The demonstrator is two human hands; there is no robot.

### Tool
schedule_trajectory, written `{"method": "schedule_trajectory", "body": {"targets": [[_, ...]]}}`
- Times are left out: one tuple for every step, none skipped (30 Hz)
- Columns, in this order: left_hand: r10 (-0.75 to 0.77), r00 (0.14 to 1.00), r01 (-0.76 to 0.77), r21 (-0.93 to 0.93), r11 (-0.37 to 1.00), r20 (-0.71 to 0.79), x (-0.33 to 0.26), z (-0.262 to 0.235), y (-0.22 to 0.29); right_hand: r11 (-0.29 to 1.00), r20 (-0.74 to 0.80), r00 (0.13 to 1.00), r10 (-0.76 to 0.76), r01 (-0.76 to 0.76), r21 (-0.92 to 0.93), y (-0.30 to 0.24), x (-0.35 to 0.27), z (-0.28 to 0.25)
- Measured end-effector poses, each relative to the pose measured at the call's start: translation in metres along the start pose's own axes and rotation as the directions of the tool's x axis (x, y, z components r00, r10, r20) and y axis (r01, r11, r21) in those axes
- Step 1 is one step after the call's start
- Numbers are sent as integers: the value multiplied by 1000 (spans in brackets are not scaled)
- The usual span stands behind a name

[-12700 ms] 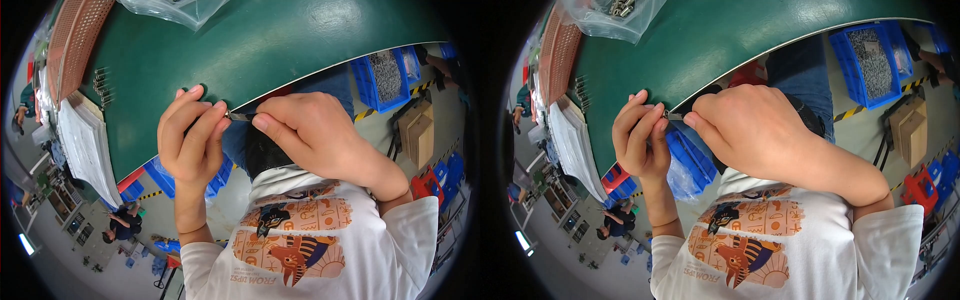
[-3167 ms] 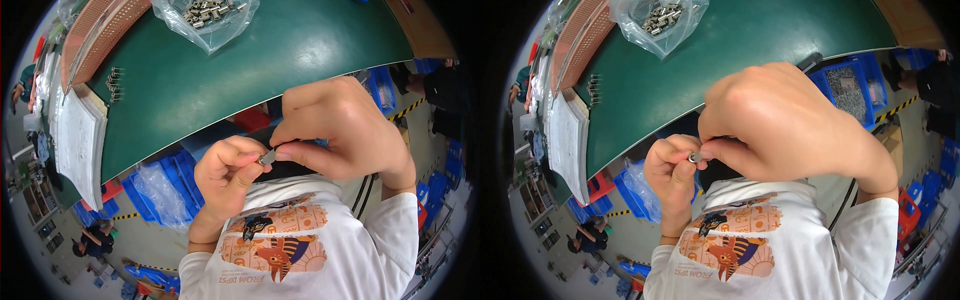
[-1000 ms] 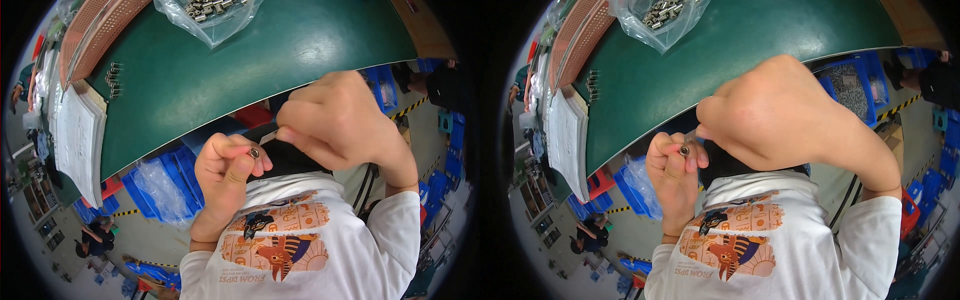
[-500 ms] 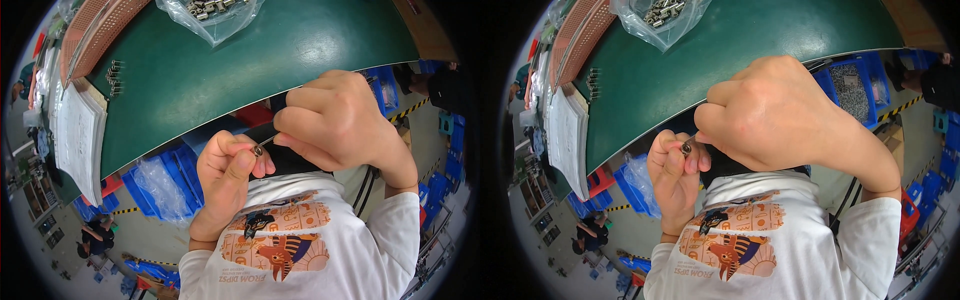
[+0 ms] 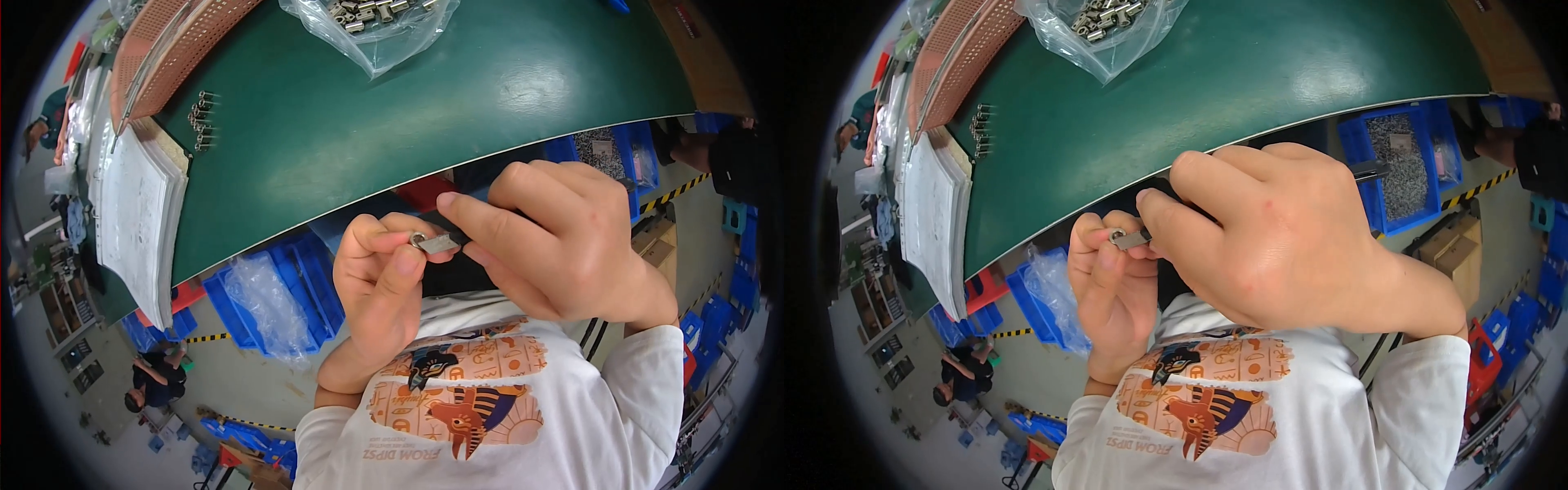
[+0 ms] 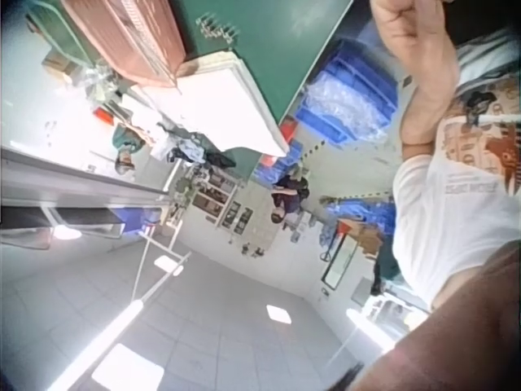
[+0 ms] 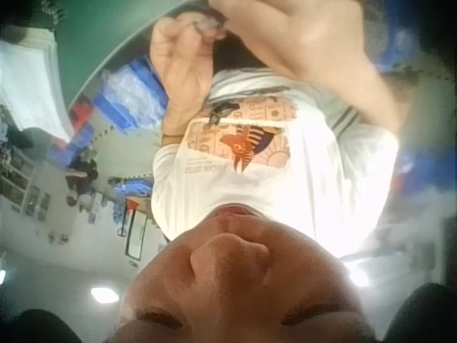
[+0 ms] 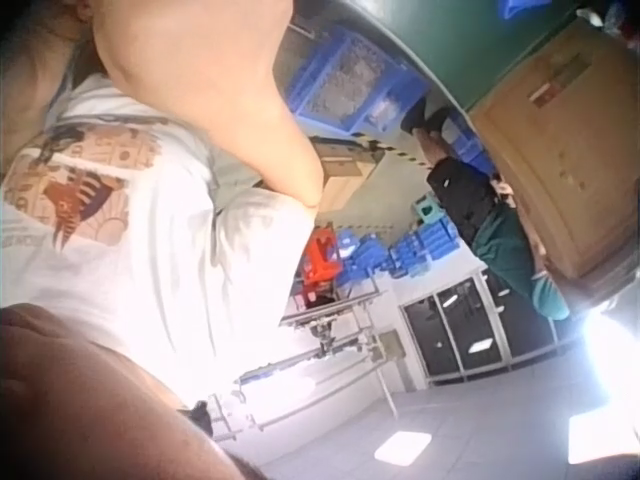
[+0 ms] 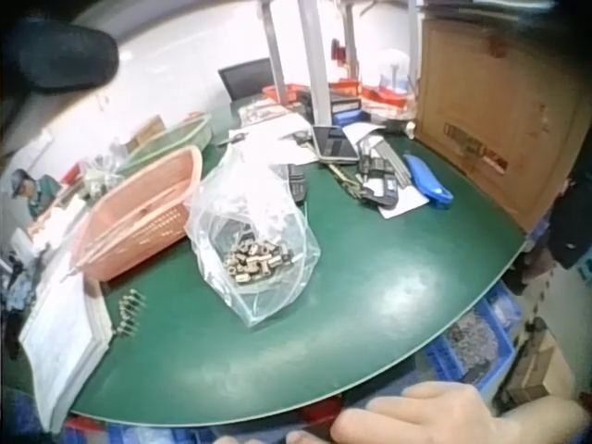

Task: Using a small blade to clean or deburr metal cylindrical components at a factory workstation.

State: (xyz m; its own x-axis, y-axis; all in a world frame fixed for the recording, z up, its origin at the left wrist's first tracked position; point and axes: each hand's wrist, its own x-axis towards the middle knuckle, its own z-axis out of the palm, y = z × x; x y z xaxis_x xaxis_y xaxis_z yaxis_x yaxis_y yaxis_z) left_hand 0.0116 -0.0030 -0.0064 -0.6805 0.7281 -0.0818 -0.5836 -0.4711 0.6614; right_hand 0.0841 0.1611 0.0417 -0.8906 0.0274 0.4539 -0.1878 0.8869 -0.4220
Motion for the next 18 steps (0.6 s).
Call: {"method": "schedule_trajectory", "body": {"targets": [[17,1000,-17,-2,1000,1,0,0,-1,1000,-1,1000,-2,2,4,-1,1,0],[35,999,-35,-4,999,2,-1,-1,-1,1000,6,1000,-3,3,1,-1,2,1],[32,999,-32,-5,999,5,0,0,-2,1000,14,1000,2,-2,-9,-1,3,0],[44,999,-44,0,999,0,0,0,-2,1000,14,1000,5,-5,-12,-2,3,-1],[56,998,-56,5,998,-5,0,1,-2,1000,12,1000,2,-2,-21,-2,3,-1],[57,998,-57,5,998,-5,0,1,-2,1000,10,1000,-4,5,-26,-2,3,-1],[39,999,-38,4,999,-10,1,2,-1,1000,10,1000,-6,6,-27,-1,3,-1],[21,1000,-21,2,1000,-15,2,2,-1,999,13,1000,24,-24,23,1,3,-1],[26,1000,-26,1,1000,-17,3,2,-1,996,19,999,51,-52,73,3,3,-1],[-5,1000,5,-50,999,-9,3,0,-2,996,21,999,44,-46,73,4,2,0],[-36,999,36,-101,994,1,4,-3,-3,952,-65,978,198,-176,252,5,0,4],[-28,1000,27,-104,994,-2,4,-6,-4,859,-118,926,357,-276,431,6,-2,7],[-50,998,54,-184,981,25,5,-9,-6,861,-114,930,349,-270,430,11,-6,5],[-70,996,81,-262,962,54,6,-11,-7,828,-71,930,360,-284,484,18,-12,0],[-63,997,75,-268,961,51,6,-10,-8,791,-26,928,371,-302,532,23,-15,-2],[-82,995,92,-285,954,49,7,-9,-8,793,-20,931,365,-300,530,22,-16,0],[-99,994,109,-303,947,46,7,-8,-8,708,11,901,434,-348,614,21,-17,1],[-94,995,103,-308,946,44,8,-7,-7,611,47,865,500,-391,689,18,-18,2]]}}
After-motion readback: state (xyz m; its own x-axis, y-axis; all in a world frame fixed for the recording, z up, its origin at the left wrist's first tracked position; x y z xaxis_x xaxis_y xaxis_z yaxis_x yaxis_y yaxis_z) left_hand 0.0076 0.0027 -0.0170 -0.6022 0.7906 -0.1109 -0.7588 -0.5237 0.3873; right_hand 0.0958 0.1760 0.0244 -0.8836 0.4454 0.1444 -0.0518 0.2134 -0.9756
